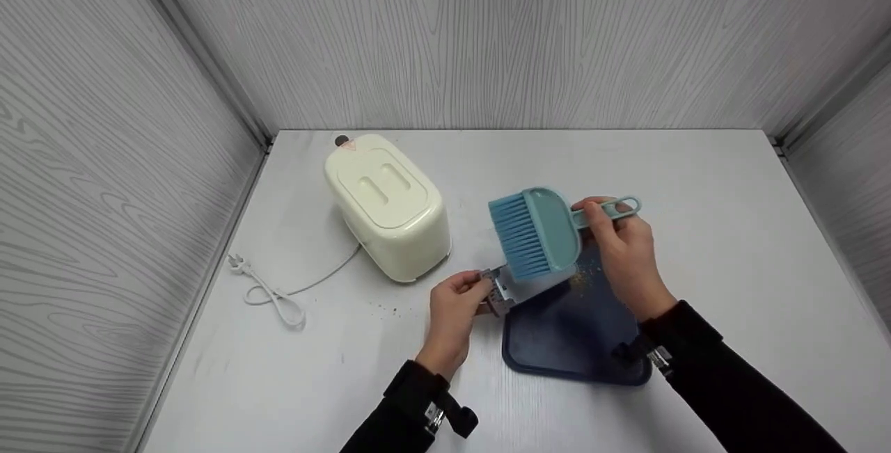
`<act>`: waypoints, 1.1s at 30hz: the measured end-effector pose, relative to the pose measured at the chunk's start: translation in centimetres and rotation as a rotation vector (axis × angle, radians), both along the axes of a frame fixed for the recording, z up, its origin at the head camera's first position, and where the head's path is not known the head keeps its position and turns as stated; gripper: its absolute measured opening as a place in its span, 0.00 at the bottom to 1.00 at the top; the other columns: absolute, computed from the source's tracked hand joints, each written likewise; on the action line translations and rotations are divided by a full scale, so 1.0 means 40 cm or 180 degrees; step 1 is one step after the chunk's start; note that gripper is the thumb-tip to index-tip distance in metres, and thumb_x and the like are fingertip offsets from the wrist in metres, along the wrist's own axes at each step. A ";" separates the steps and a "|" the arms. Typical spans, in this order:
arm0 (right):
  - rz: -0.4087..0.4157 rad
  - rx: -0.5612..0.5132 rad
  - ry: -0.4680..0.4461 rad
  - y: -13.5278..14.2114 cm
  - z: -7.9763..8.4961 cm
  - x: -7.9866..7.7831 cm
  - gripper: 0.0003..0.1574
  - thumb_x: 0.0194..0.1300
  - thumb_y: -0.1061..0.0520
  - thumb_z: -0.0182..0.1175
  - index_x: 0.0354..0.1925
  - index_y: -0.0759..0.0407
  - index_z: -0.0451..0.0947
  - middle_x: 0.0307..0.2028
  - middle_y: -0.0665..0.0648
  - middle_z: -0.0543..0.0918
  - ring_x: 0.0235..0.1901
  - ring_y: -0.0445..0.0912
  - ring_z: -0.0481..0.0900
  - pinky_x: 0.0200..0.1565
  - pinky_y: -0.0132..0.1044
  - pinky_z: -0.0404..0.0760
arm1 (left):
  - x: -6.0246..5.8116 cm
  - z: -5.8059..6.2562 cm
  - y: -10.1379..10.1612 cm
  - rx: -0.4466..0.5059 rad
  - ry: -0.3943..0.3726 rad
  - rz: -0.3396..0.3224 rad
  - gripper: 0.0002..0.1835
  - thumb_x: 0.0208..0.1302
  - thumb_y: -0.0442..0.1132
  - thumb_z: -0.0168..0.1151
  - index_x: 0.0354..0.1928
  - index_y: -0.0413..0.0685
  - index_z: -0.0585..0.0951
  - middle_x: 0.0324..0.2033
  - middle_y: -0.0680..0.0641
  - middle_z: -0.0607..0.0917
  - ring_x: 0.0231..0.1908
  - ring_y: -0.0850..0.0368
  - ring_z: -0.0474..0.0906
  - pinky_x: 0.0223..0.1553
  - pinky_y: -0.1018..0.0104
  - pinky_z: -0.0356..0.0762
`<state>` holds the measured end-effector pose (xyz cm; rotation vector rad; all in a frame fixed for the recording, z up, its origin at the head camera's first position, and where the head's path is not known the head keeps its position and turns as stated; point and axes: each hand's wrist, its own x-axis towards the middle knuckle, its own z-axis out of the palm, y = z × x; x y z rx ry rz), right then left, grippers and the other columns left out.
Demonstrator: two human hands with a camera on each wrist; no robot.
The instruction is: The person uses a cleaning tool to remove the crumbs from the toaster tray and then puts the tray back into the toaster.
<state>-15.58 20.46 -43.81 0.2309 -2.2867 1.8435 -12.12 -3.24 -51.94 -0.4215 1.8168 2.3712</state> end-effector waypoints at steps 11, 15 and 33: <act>0.0207 0.0052 -0.0130 -0.044 -0.023 -0.010 0.23 0.81 0.44 0.52 0.56 0.59 0.81 0.43 0.57 0.86 0.38 0.47 0.83 0.39 0.33 0.81 | 0.004 0.005 0.002 0.0024 -0.0030 -0.0058 0.12 0.63 0.32 0.67 0.46 0.33 0.86 0.36 0.43 0.88 0.33 0.56 0.84 0.35 0.63 0.86; 0.0130 0.0229 -0.0083 -0.043 -0.031 -0.017 0.22 0.81 0.44 0.53 0.56 0.57 0.82 0.43 0.55 0.86 0.37 0.45 0.82 0.38 0.33 0.80 | 0.005 0.007 0.003 0.0048 -0.0036 -0.0081 0.12 0.63 0.32 0.67 0.47 0.33 0.86 0.36 0.43 0.88 0.33 0.57 0.84 0.35 0.64 0.85; -0.0157 0.0646 0.0030 0.030 -0.067 -0.041 0.24 0.82 0.47 0.50 0.59 0.62 0.80 0.41 0.60 0.87 0.33 0.40 0.83 0.34 0.27 0.79 | 0.008 0.002 -0.004 0.0031 -0.0007 -0.0125 0.14 0.65 0.33 0.66 0.50 0.32 0.84 0.40 0.41 0.88 0.36 0.56 0.85 0.35 0.65 0.85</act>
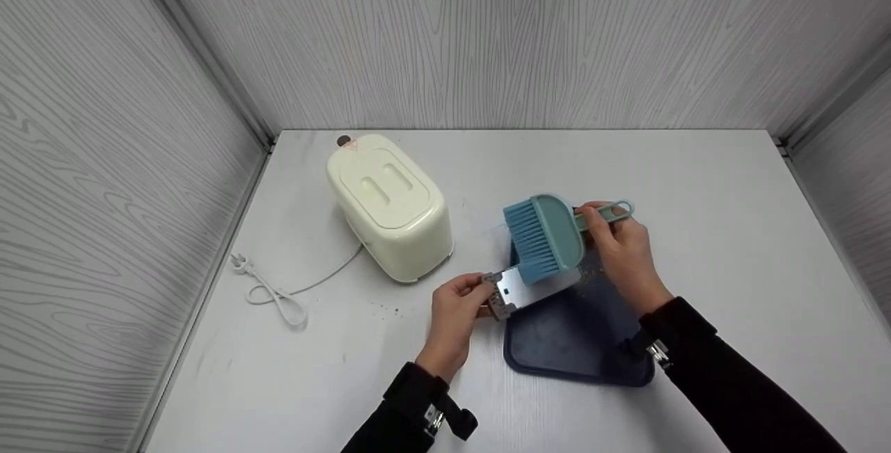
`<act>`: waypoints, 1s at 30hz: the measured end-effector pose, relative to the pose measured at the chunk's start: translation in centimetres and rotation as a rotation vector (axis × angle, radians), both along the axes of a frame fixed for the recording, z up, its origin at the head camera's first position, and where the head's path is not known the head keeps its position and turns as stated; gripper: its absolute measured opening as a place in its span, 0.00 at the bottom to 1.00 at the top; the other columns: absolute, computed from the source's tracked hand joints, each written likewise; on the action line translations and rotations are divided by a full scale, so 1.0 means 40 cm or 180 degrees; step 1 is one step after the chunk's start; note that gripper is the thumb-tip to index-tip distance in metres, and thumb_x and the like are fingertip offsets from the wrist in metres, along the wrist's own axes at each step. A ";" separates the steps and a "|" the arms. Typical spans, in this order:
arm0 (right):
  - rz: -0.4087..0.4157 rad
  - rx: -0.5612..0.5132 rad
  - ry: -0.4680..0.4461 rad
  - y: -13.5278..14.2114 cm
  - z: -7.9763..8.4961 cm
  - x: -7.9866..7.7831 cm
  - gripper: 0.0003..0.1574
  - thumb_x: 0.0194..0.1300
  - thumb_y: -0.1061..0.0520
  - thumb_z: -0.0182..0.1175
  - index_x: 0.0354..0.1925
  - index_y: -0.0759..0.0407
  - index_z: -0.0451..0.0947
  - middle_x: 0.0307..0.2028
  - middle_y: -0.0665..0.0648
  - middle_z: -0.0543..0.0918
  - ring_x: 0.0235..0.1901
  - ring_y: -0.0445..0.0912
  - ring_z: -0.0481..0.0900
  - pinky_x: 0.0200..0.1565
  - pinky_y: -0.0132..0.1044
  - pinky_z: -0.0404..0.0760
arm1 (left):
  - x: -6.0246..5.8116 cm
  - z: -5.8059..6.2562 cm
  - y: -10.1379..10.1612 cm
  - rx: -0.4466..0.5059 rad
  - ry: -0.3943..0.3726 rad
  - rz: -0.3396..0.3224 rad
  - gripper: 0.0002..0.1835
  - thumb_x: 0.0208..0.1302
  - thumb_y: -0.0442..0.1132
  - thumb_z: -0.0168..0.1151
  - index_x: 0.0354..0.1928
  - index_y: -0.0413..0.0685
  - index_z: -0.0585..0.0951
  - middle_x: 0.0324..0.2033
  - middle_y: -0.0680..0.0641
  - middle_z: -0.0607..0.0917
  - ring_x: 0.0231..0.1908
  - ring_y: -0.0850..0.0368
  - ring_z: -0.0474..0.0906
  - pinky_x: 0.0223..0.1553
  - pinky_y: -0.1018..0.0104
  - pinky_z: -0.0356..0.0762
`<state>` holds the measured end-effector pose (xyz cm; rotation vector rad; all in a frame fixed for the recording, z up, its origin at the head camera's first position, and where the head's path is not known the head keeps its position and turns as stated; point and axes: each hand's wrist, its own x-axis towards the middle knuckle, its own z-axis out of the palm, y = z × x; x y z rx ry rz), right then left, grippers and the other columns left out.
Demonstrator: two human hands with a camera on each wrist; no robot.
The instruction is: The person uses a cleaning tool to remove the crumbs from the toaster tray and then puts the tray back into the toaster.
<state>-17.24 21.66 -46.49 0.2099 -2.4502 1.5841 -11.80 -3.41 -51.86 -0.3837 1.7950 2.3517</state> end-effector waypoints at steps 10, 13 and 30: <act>-0.0310 0.0334 0.0145 0.067 -0.003 -0.020 0.26 0.82 0.45 0.50 0.58 0.63 0.81 0.39 0.61 0.88 0.31 0.36 0.83 0.32 0.24 0.79 | -0.004 -0.001 0.002 0.0009 0.0090 -0.0014 0.14 0.64 0.32 0.66 0.49 0.31 0.84 0.38 0.42 0.88 0.34 0.56 0.85 0.34 0.66 0.85; -0.0389 0.0401 0.0160 0.084 -0.005 -0.026 0.27 0.82 0.44 0.50 0.58 0.64 0.80 0.41 0.62 0.88 0.32 0.31 0.82 0.33 0.22 0.79 | -0.007 -0.002 0.003 0.0012 0.0124 -0.0021 0.13 0.64 0.32 0.66 0.48 0.30 0.84 0.38 0.42 0.88 0.33 0.57 0.85 0.34 0.66 0.85; -0.0665 0.0634 0.0222 0.128 -0.018 -0.036 0.30 0.81 0.41 0.49 0.57 0.63 0.81 0.36 0.60 0.87 0.28 0.35 0.78 0.30 0.23 0.72 | -0.010 -0.005 -0.003 0.0028 0.0146 0.0002 0.14 0.64 0.31 0.66 0.49 0.30 0.84 0.37 0.42 0.87 0.32 0.56 0.84 0.33 0.65 0.85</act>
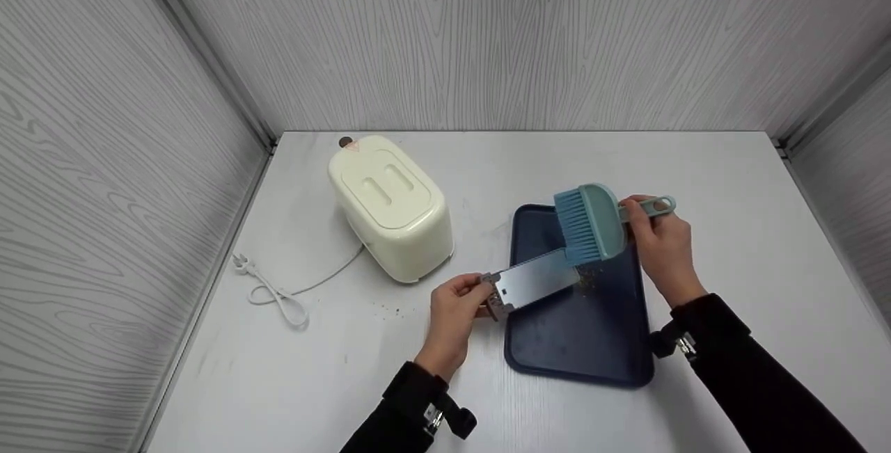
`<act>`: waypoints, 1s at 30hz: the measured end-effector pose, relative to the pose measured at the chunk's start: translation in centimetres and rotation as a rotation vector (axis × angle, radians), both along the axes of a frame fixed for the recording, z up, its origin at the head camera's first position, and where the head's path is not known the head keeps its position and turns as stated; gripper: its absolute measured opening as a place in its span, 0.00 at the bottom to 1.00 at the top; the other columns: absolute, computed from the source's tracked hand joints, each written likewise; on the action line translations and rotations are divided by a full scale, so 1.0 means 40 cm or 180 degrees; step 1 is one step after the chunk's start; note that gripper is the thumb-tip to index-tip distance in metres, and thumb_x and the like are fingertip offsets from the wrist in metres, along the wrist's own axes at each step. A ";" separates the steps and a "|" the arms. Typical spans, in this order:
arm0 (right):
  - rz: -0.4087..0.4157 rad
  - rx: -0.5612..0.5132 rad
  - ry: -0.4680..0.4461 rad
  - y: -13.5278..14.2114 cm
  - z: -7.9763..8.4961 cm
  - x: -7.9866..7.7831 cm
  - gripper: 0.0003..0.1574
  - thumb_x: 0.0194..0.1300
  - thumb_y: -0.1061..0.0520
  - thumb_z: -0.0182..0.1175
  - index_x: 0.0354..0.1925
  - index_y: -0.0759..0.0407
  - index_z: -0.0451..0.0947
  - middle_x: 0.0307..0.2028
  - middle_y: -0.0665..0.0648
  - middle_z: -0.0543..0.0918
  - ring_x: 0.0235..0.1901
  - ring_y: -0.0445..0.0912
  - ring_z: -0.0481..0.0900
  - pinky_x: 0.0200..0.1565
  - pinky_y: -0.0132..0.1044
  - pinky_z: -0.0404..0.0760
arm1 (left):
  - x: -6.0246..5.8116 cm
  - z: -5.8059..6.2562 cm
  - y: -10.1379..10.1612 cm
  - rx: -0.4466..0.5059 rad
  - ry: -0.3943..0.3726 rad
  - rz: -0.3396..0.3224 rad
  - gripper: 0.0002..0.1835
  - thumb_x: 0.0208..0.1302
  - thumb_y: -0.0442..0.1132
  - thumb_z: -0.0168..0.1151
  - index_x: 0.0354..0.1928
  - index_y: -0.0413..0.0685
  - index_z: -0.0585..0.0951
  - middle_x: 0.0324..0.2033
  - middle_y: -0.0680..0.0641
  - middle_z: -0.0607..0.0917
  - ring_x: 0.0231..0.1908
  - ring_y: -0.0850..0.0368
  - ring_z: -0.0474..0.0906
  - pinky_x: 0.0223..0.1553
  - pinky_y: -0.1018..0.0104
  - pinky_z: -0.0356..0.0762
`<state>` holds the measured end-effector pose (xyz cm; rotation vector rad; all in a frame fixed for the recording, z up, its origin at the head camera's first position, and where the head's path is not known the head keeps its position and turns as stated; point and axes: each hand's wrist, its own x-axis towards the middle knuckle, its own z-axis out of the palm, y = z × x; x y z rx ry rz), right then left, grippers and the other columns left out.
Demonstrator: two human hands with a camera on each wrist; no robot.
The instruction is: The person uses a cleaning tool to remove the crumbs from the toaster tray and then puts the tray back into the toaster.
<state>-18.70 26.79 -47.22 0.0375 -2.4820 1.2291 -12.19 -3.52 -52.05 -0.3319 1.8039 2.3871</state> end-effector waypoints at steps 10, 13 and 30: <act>-0.0105 -0.0042 0.0180 -0.002 0.005 0.002 0.27 0.82 0.44 0.51 0.54 0.64 0.83 0.31 0.58 0.85 0.26 0.30 0.76 0.31 0.21 0.73 | -0.002 0.001 0.000 -0.0021 -0.0048 0.0106 0.14 0.61 0.31 0.67 0.47 0.30 0.84 0.36 0.42 0.87 0.31 0.56 0.84 0.32 0.65 0.85; -0.0119 -0.0111 0.0220 -0.011 0.014 0.006 0.27 0.81 0.44 0.51 0.54 0.64 0.83 0.31 0.54 0.85 0.27 0.31 0.77 0.32 0.22 0.73 | -0.002 0.001 0.000 -0.0016 -0.0037 0.0108 0.14 0.62 0.31 0.67 0.48 0.30 0.84 0.36 0.42 0.87 0.31 0.57 0.84 0.32 0.65 0.85; 0.0373 -0.0692 0.0145 -0.117 0.097 0.055 0.24 0.83 0.46 0.49 0.57 0.62 0.80 0.40 0.55 0.85 0.33 0.41 0.82 0.34 0.28 0.79 | -0.006 0.004 0.004 0.0014 -0.0097 0.0108 0.15 0.62 0.32 0.67 0.49 0.30 0.84 0.37 0.41 0.88 0.31 0.56 0.85 0.32 0.65 0.85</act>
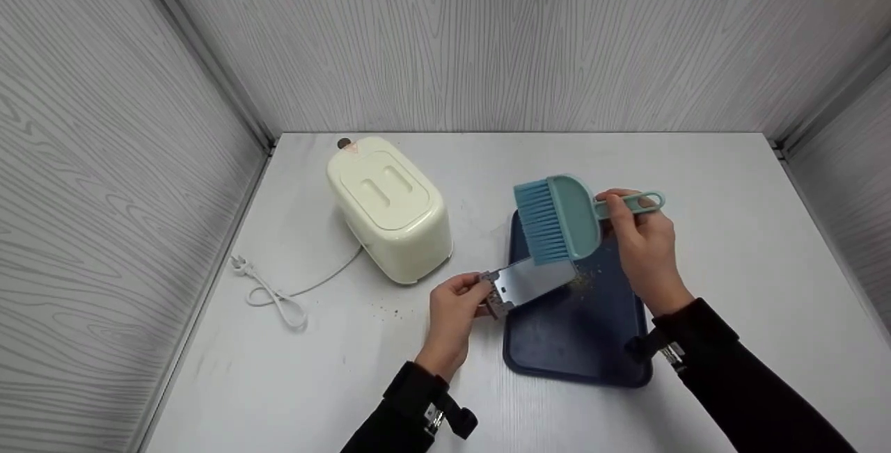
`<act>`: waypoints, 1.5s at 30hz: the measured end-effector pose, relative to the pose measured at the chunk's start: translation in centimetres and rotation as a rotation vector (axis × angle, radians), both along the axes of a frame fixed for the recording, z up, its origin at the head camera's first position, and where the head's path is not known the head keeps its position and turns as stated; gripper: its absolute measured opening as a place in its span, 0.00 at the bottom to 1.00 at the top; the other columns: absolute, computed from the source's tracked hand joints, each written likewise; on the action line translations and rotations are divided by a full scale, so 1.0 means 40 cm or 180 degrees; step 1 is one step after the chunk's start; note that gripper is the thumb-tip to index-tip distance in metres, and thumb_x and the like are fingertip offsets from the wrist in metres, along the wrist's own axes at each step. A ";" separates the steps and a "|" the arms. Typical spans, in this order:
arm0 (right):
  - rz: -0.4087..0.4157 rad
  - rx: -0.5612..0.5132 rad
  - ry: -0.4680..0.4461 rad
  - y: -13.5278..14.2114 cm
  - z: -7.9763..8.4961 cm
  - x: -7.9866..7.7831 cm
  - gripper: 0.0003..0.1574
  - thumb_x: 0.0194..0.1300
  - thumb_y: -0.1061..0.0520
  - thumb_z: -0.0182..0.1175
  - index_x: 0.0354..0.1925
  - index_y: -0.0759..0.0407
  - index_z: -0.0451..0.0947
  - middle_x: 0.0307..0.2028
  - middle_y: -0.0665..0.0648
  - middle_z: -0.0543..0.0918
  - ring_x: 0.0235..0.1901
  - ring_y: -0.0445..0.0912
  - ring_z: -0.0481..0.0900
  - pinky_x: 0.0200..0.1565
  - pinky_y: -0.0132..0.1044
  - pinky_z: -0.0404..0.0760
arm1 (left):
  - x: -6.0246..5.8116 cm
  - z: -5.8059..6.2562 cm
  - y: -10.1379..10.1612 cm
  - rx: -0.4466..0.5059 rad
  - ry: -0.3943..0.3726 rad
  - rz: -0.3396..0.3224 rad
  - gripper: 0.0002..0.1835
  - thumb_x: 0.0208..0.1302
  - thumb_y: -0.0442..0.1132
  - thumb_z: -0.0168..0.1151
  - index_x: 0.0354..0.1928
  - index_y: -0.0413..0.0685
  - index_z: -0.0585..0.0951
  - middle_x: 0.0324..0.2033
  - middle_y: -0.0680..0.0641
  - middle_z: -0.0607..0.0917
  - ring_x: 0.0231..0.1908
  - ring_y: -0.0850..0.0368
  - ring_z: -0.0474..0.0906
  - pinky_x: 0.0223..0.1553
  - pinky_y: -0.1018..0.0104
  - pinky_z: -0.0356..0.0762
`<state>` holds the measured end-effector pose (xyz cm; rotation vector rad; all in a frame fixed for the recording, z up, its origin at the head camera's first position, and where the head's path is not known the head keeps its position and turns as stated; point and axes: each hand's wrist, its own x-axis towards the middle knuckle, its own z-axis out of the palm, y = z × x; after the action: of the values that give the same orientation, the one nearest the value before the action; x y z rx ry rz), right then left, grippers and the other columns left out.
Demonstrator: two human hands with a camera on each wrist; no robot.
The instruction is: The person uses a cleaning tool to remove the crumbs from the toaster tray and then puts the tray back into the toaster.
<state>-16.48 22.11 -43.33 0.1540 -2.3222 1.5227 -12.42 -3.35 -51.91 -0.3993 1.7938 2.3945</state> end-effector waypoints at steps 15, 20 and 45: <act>0.0564 -0.0653 -0.0306 -0.056 0.001 0.022 0.24 0.81 0.46 0.52 0.57 0.63 0.79 0.46 0.59 0.85 0.41 0.48 0.85 0.42 0.36 0.85 | 0.003 0.001 -0.003 -0.0059 -0.0006 -0.0081 0.13 0.64 0.34 0.66 0.48 0.33 0.85 0.37 0.42 0.88 0.32 0.57 0.84 0.34 0.64 0.85; 0.0735 -0.0864 -0.0351 -0.071 -0.013 0.022 0.22 0.82 0.49 0.52 0.55 0.66 0.80 0.44 0.61 0.86 0.40 0.50 0.86 0.42 0.38 0.86 | 0.002 -0.002 -0.003 -0.0004 -0.0031 -0.0064 0.13 0.63 0.33 0.67 0.48 0.33 0.85 0.38 0.42 0.89 0.33 0.56 0.85 0.35 0.64 0.85; 0.0538 -0.0063 -0.0534 -0.007 -0.084 0.002 0.22 0.83 0.47 0.49 0.57 0.59 0.82 0.37 0.59 0.85 0.32 0.47 0.80 0.33 0.31 0.77 | 0.001 0.004 -0.005 -0.0146 -0.0045 -0.0106 0.14 0.64 0.34 0.66 0.49 0.33 0.85 0.40 0.42 0.89 0.36 0.57 0.85 0.35 0.65 0.84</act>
<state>-16.41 21.85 -46.70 0.2310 -2.4776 1.6986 -12.36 -3.55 -51.76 -0.3874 1.8376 2.3263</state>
